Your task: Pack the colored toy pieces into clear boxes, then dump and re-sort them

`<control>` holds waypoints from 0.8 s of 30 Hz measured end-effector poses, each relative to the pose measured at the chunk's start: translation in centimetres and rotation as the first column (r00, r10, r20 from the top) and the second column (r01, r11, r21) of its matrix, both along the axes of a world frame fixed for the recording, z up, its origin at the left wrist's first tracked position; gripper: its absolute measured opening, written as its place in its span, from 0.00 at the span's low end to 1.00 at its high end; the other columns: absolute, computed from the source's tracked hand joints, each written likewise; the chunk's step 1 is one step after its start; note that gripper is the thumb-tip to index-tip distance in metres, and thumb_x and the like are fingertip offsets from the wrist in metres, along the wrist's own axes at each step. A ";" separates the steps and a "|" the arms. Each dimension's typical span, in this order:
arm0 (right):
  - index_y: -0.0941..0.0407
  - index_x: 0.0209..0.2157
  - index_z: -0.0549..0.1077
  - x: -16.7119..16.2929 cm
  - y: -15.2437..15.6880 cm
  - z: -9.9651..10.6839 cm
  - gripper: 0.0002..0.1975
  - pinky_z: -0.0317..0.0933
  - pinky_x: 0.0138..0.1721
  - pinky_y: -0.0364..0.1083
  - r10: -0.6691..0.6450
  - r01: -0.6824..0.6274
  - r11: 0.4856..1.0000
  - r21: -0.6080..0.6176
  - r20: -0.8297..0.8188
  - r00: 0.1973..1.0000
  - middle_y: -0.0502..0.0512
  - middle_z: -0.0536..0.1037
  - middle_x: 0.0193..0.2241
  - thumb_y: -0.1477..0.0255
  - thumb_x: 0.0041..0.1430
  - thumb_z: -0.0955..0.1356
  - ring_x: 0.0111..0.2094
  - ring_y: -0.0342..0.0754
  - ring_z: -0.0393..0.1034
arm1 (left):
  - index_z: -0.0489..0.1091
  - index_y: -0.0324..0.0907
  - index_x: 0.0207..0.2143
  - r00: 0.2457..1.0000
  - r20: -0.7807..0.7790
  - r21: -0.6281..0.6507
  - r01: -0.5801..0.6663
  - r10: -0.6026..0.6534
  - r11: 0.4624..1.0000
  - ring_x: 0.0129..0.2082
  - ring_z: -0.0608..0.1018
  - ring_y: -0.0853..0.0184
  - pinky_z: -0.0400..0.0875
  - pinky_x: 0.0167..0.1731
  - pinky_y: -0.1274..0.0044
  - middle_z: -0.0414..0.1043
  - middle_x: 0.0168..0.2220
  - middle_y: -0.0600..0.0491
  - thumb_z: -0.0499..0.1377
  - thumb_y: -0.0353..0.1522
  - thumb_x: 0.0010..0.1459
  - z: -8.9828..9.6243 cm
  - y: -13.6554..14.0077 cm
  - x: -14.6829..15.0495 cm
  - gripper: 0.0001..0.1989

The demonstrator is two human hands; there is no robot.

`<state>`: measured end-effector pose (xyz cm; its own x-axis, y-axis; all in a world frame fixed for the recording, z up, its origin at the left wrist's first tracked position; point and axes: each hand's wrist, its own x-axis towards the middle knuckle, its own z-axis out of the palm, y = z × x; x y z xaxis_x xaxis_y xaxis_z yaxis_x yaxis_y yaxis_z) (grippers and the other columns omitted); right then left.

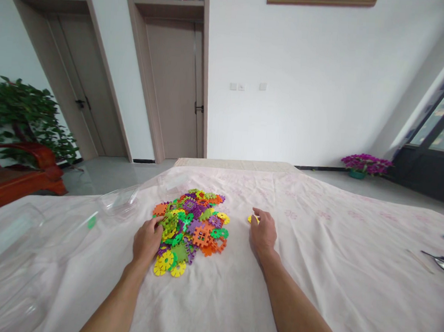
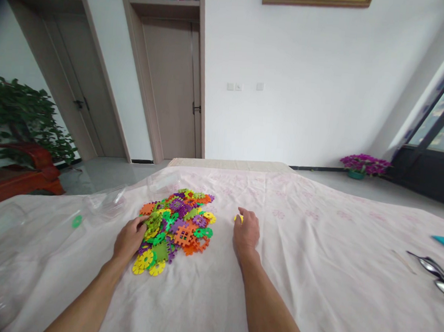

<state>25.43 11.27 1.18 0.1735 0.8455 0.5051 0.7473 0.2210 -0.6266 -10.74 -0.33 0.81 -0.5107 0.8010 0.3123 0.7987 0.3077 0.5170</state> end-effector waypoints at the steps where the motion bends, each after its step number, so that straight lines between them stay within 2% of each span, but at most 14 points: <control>1: 0.55 0.48 0.77 -0.2 -0.1 0.1 0.18 0.61 0.47 0.50 0.029 -0.030 0.999 0.026 0.036 0.999 0.58 0.76 0.45 0.71 0.61 0.61 0.46 0.53 0.69 | 0.72 0.45 0.52 1.000 -0.001 0.000 0.000 0.000 1.000 0.49 0.77 0.61 0.68 0.47 0.73 0.76 0.50 0.48 0.50 0.33 0.63 0.0 0.0 0.0 0.18; 5: 0.53 0.47 0.77 -1.6 -1.0 0.3 0.16 0.60 0.52 0.49 0.224 -0.235 0.971 0.047 0.169 0.960 0.57 0.76 0.45 0.74 0.63 0.61 0.48 0.52 0.67 | 0.72 0.45 0.52 1.000 -0.011 0.000 0.002 -0.002 1.000 0.49 0.77 0.61 0.68 0.48 0.73 0.76 0.50 0.49 0.49 0.33 0.63 0.0 0.0 0.0 0.18; 8: 0.53 0.53 0.73 -2.9 -1.7 0.5 0.18 0.60 0.51 0.47 0.381 -0.385 0.922 -0.045 0.288 0.879 0.58 0.75 0.49 0.75 0.64 0.61 0.49 0.51 0.67 | 0.72 0.45 0.52 1.000 -0.020 -0.006 0.000 0.000 1.000 0.50 0.76 0.61 0.68 0.49 0.73 0.76 0.50 0.48 0.50 0.33 0.63 0.0 0.1 0.0 0.18; 10: 0.53 0.59 0.69 -3.6 -1.9 0.7 0.22 0.59 0.51 0.48 0.444 -0.436 0.893 -0.115 0.386 0.809 0.58 0.73 0.53 0.75 0.65 0.61 0.50 0.51 0.67 | 0.71 0.45 0.53 1.000 -0.014 -0.011 -0.006 0.006 1.000 0.50 0.76 0.60 0.67 0.50 0.72 0.75 0.51 0.48 0.50 0.33 0.64 -0.1 0.2 0.0 0.18; 14: 0.54 0.63 0.64 -4.2 -1.6 1.0 0.24 0.57 0.52 0.50 0.471 -0.441 0.879 -0.184 0.490 0.734 0.58 0.73 0.56 0.71 0.67 0.61 0.51 0.54 0.65 | 0.71 0.46 0.54 1.000 0.018 -0.016 -0.016 0.016 1.000 0.50 0.76 0.60 0.68 0.50 0.72 0.75 0.52 0.48 0.50 0.33 0.64 -0.1 0.2 0.0 0.18; 17: 0.49 0.64 0.64 -4.3 -1.2 1.3 0.23 0.57 0.51 0.50 0.502 -0.462 0.861 -0.212 0.498 0.707 0.55 0.75 0.55 0.68 0.69 0.60 0.49 0.54 0.65 | 0.71 0.46 0.53 1.000 0.029 -0.009 -0.008 0.008 1.000 0.50 0.76 0.60 0.68 0.49 0.72 0.75 0.52 0.48 0.50 0.33 0.64 0.0 0.2 0.0 0.18; 20: 0.43 0.60 0.69 -4.6 -0.9 1.4 0.20 0.57 0.47 0.49 0.507 -0.457 0.860 -0.229 0.494 0.706 0.51 0.77 0.53 0.66 0.69 0.62 0.46 0.53 0.66 | 0.71 0.46 0.53 0.999 0.032 -0.003 -0.008 0.008 1.000 0.50 0.76 0.59 0.68 0.49 0.71 0.75 0.51 0.49 0.50 0.33 0.63 0.1 0.2 0.0 0.18; 24: 0.43 0.55 0.74 -5.2 -0.7 1.6 0.16 0.57 0.43 0.47 0.486 -0.429 0.873 -0.231 0.492 0.723 0.53 0.80 0.45 0.66 0.68 0.64 0.45 0.53 0.66 | 0.71 0.46 0.53 0.999 0.031 -0.001 -0.008 0.008 1.000 0.50 0.76 0.59 0.68 0.49 0.71 0.75 0.52 0.48 0.50 0.34 0.63 0.1 0.1 0.1 0.18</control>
